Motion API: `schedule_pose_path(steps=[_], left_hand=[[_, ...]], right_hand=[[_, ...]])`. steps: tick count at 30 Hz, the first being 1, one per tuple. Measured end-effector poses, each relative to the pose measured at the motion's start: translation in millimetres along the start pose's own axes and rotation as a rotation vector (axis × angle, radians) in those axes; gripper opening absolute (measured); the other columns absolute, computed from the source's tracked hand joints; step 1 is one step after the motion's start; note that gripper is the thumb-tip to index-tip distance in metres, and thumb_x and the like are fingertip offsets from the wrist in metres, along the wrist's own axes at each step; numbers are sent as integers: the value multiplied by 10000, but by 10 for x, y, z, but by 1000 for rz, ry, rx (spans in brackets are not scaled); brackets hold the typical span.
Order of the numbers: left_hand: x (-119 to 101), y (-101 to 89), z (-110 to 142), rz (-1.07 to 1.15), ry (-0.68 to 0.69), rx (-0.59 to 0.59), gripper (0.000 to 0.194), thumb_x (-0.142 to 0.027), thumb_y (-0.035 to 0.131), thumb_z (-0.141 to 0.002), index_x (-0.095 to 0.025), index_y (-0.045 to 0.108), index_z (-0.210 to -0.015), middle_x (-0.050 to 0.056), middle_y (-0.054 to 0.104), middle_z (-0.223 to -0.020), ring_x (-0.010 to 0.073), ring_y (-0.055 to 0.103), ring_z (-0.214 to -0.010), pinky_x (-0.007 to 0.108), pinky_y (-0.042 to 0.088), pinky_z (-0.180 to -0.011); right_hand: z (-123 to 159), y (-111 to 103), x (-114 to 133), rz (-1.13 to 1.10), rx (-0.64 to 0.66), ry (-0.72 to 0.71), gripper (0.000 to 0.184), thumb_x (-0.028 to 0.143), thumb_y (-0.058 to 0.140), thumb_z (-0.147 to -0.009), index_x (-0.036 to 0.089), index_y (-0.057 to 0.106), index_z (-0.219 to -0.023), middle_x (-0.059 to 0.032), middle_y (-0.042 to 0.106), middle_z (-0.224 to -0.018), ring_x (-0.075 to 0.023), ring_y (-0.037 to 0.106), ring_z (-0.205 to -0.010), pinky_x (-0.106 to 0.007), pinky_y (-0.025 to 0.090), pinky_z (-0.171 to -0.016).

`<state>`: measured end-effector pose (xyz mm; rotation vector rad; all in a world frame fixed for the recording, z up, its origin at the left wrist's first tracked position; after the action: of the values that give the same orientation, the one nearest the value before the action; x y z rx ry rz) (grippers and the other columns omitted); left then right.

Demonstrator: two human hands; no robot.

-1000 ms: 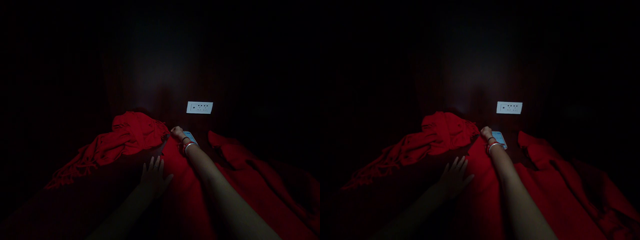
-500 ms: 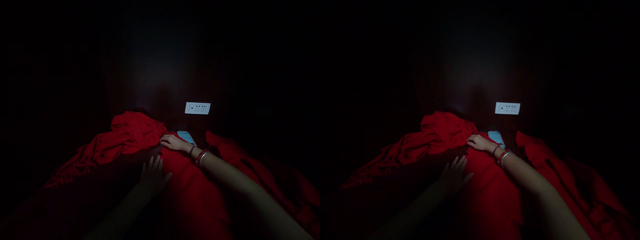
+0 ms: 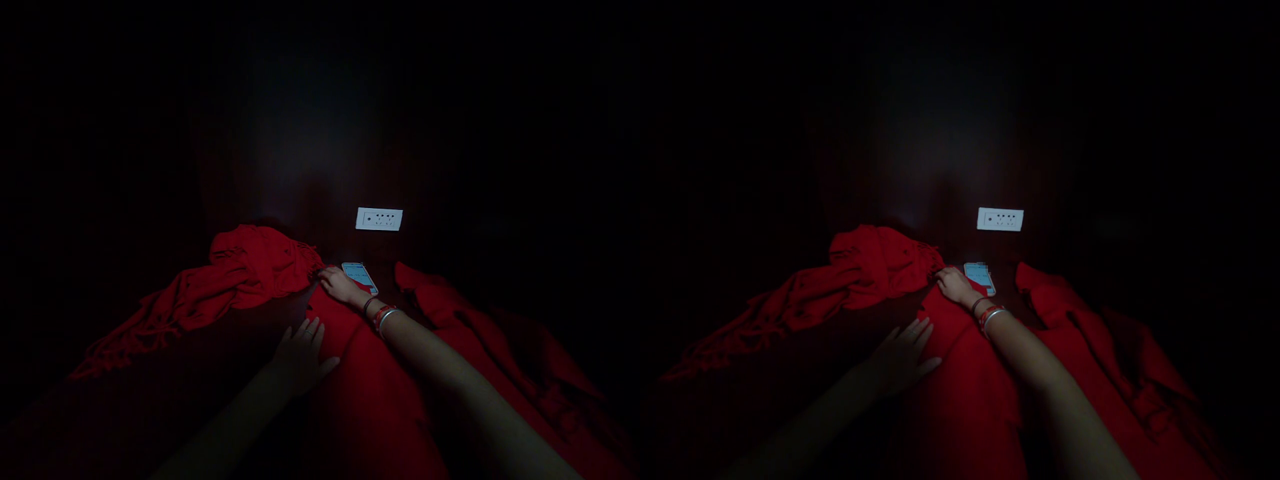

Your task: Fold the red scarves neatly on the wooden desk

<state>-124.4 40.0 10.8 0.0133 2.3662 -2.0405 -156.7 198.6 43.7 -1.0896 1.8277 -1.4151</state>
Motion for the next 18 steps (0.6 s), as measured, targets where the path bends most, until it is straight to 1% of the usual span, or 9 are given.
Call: schedule_pose_path(steps=[2, 3, 5, 7, 10, 11, 13, 16, 18], left_hand=[[-26, -70, -17, -25, 14, -54, 568, -511, 276, -778, -125, 391, -1179, 130, 350, -1255, 257, 289, -1153, 444, 248, -911], [-41, -111, -29, -36, 22, -85, 545, -503, 289, -778, -123, 431, -1142, 137, 387, -1228, 253, 316, -1137, 433, 249, -914], [-58, -186, -60, -48, 32, -145, 496, -484, 300, -785, -122, 490, -1067, 140, 430, -1190, 240, 354, -1112, 409, 256, -918], [-43, -223, -104, -41, 34, -189, 468, -465, 293, -795, -127, 503, -1041, 131, 411, -1209, 227, 363, -1108, 389, 271, -914], [44, -198, -185, -11, 23, -223, 492, -460, 260, -807, -145, 416, -1150, 107, 298, -1290, 215, 285, -1161, 393, 259, -922], [81, -158, -214, 3, 20, -211, 515, -471, 248, -806, -150, 370, -1191, 102, 265, -1306, 216, 249, -1179, 408, 245, -927], [139, -36, -266, 36, 22, -140, 572, -508, 226, -796, -155, 293, -1241, 103, 226, -1321, 227, 193, -1199, 451, 218, -927], [179, 112, -296, 66, 21, -41, 615, -543, 208, -780, -158, 260, -1257, 109, 189, -1331, 244, 166, -1205, 493, 191, -918], [188, 131, -292, 60, 5, -32, 609, -535, 209, -782, -161, 251, -1261, 109, 168, -1337, 245, 157, -1207, 497, 181, -918]], right_hand=[[11, -104, -333, 26, -26, 242, 310, 239, 298, -821, 127, 522, -1002, -123, 538, -1037, -164, 474, -976, -246, 320, -835], [20, -133, -465, 35, -24, 324, 306, 236, 311, -813, 109, 533, -982, -145, 553, -1004, -180, 499, -943, -253, 346, -796], [6, -155, -624, 43, -1, 386, 299, 253, 357, -792, 93, 548, -956, -163, 576, -952, -202, 534, -886, -257, 382, -722], [-27, -154, -718, 35, 24, 408, 275, 259, 422, -758, 115, 559, -949, -134, 594, -932, -194, 552, -853, -233, 396, -676], [-96, -164, -761, 15, 33, 397, 294, 209, 488, -711, 160, 542, -996, -73, 593, -970, -157, 552, -860, -190, 393, -675], [-118, -173, -761, 12, 28, 386, 323, 189, 493, -705, 173, 523, -1026, -58, 584, -994, -146, 545, -875, -180, 388, -686], [-155, -183, -754, 17, 15, 361, 349, 163, 474, -715, 188, 493, -1063, -46, 571, -1020, -139, 531, -901, -177, 381, -701], [-182, -139, -735, 49, 18, 331, 286, 156, 407, -758, 186, 515, -1021, -75, 587, -960, -169, 540, -877, -222, 386, -685], [-186, -90, -694, 78, 24, 308, 264, 168, 357, -789, 177, 531, -986, -103, 588, -925, -190, 544, -858, -258, 384, -689]])
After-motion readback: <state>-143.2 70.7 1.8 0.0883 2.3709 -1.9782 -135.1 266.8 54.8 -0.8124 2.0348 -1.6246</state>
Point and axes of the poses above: each hand's wrist, its own z-axis away from the middle knuckle, its own y-axis out of the palm, x = y × z, the point moved 10 cm from there along -z, towards the middle knuckle
